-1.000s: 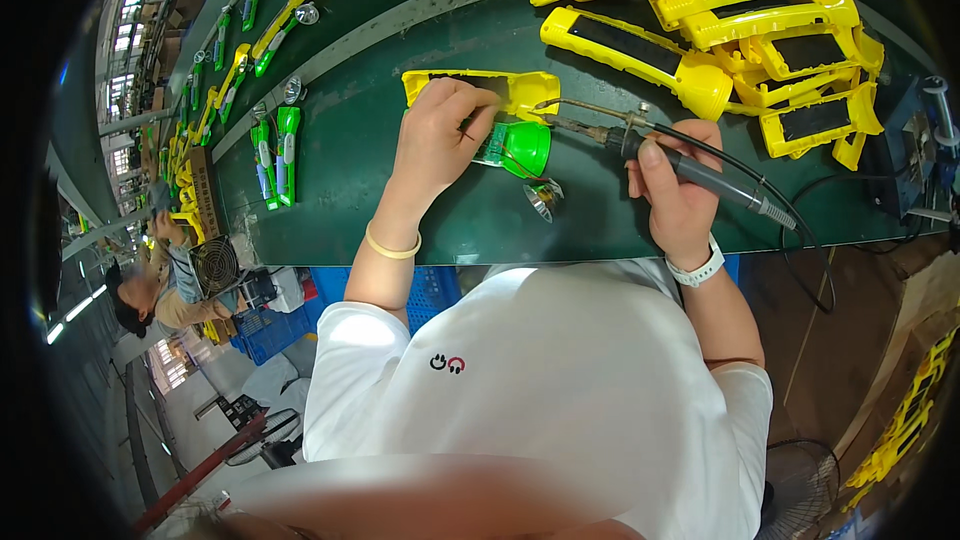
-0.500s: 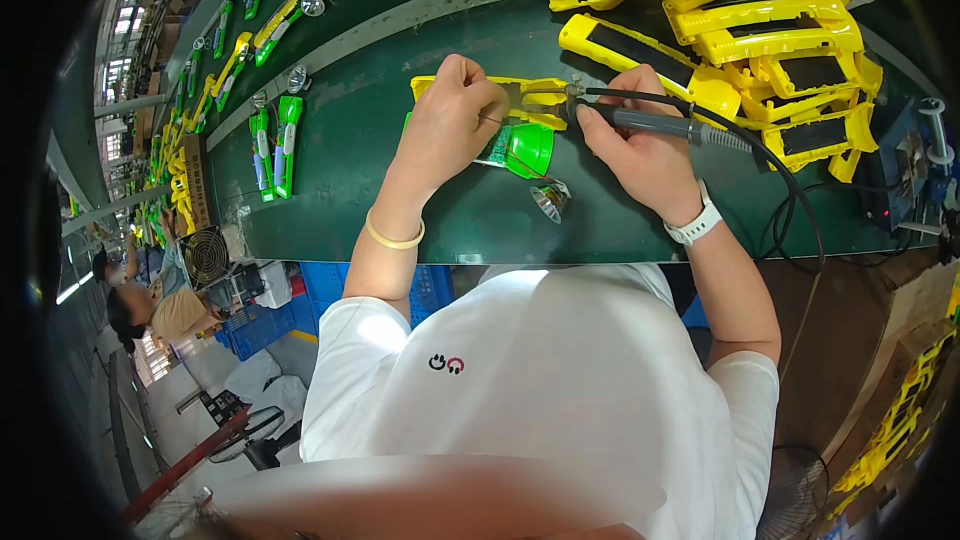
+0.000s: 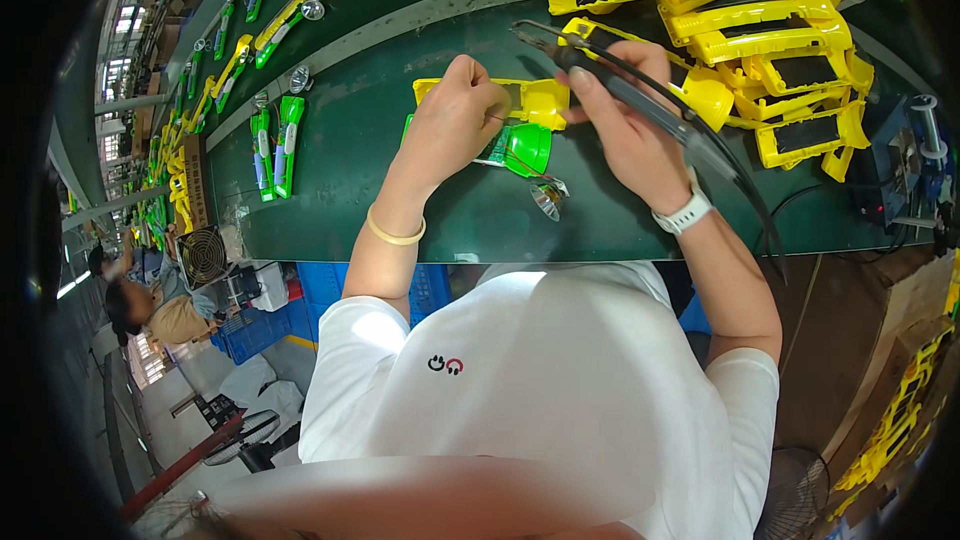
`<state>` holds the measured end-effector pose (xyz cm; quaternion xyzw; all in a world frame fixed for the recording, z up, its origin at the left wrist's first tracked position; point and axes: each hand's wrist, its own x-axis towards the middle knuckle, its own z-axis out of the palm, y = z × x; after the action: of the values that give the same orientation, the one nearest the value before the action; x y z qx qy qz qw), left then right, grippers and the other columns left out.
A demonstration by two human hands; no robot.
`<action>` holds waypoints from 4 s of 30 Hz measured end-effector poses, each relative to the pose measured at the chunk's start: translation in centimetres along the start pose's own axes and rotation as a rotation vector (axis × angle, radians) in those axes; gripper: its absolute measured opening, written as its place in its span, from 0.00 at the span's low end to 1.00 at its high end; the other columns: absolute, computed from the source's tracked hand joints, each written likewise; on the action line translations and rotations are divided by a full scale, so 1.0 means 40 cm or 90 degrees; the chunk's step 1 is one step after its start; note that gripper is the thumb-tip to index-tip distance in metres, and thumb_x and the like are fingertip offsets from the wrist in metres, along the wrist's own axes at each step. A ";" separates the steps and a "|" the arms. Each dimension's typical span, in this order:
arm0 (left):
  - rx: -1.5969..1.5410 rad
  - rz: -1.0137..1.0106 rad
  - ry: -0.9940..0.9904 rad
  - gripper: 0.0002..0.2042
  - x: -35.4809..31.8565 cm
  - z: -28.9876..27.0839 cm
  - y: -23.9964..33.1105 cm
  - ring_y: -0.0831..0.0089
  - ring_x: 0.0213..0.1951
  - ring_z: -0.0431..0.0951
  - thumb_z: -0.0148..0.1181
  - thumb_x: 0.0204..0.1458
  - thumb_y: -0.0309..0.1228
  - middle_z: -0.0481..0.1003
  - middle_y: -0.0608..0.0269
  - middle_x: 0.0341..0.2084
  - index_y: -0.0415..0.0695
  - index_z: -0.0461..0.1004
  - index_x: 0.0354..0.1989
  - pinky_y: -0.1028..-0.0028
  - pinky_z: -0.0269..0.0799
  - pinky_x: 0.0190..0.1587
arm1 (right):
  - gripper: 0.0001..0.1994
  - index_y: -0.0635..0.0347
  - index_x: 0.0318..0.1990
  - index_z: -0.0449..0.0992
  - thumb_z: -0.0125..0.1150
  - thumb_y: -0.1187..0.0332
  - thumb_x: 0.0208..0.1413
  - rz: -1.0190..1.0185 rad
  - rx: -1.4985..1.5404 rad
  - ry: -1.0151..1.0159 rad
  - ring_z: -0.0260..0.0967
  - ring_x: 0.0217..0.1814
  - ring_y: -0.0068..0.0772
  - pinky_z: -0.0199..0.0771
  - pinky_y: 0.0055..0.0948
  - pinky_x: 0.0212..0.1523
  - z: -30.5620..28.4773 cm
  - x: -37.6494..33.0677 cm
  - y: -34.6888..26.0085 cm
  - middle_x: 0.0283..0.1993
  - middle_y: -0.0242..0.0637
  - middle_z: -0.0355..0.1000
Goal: Soldering internal components of handheld flashlights on an assembly line.
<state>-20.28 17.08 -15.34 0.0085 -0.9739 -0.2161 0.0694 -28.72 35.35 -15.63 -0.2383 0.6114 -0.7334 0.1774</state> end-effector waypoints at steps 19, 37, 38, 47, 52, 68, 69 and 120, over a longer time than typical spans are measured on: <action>0.087 0.122 -0.006 0.05 -0.030 0.052 0.117 0.62 0.30 0.70 0.62 0.37 0.24 0.67 0.58 0.25 0.42 0.73 0.24 0.70 0.68 0.30 | 0.10 0.64 0.44 0.55 0.48 0.74 0.59 0.034 0.080 0.063 0.72 0.45 0.41 0.77 0.28 0.37 -0.065 -0.136 0.036 0.41 0.45 0.67; -0.295 -0.091 0.164 0.02 -0.070 -0.026 -0.004 0.70 0.24 0.74 0.60 0.45 0.22 0.76 0.57 0.24 0.39 0.75 0.28 0.76 0.70 0.27 | 0.14 0.59 0.42 0.55 0.55 0.73 0.55 0.053 0.130 0.124 0.70 0.24 0.26 0.63 0.16 0.17 0.012 -0.143 0.023 0.29 0.40 0.70; -0.133 -0.001 0.129 0.03 -0.053 -0.042 -0.021 0.67 0.24 0.71 0.62 0.41 0.23 0.73 0.59 0.25 0.41 0.76 0.25 0.74 0.69 0.30 | 0.14 0.59 0.42 0.55 0.55 0.73 0.55 0.052 0.130 0.122 0.70 0.24 0.26 0.63 0.16 0.17 0.024 -0.138 0.025 0.29 0.40 0.70; -0.058 0.078 -0.080 0.02 -0.008 -0.053 -0.063 0.61 0.33 0.71 0.59 0.39 0.22 0.66 0.55 0.31 0.40 0.76 0.24 0.69 0.70 0.37 | 0.13 0.62 0.36 0.57 0.58 0.76 0.51 0.066 -0.023 0.090 0.67 0.25 0.16 0.65 0.13 0.23 0.045 -0.142 0.079 0.28 0.33 0.66; -0.027 0.115 -0.099 0.02 0.006 -0.056 -0.065 0.62 0.32 0.70 0.57 0.41 0.23 0.65 0.56 0.29 0.38 0.74 0.22 0.69 0.70 0.35 | 0.14 0.63 0.35 0.58 0.60 0.75 0.50 0.056 -0.009 0.095 0.60 0.23 0.11 0.61 0.13 0.21 0.051 -0.140 0.079 0.26 0.29 0.63; -0.012 0.180 -0.232 0.01 0.029 -0.070 -0.071 0.65 0.34 0.69 0.57 0.40 0.22 0.66 0.59 0.31 0.40 0.73 0.21 0.72 0.69 0.35 | 0.13 0.62 0.33 0.59 0.60 0.75 0.50 0.085 -0.017 0.072 0.60 0.21 0.10 0.59 0.12 0.19 0.048 -0.134 0.073 0.24 0.29 0.63; -0.010 0.180 -0.232 0.01 0.029 -0.071 -0.070 0.65 0.34 0.69 0.57 0.40 0.22 0.66 0.59 0.31 0.40 0.73 0.21 0.72 0.69 0.35 | 0.13 0.62 0.34 0.58 0.59 0.75 0.51 0.093 0.054 0.082 0.61 0.22 0.12 0.61 0.13 0.20 0.048 -0.139 0.063 0.24 0.30 0.63; 0.016 -0.069 0.281 0.24 0.132 -0.139 -0.483 0.57 0.43 0.70 0.66 0.35 0.27 0.69 0.54 0.37 0.43 0.66 0.45 0.68 0.66 0.48 | 0.24 0.63 0.48 0.54 0.47 0.50 0.58 -0.072 -0.050 0.052 0.68 0.48 0.40 0.65 0.39 0.52 -0.082 -0.217 0.080 0.50 0.50 0.60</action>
<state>-25.00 -3.02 -17.82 0.1085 -0.9358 -0.2003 0.2692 -23.55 42.21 -20.38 -0.2494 0.6319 -0.7268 0.1012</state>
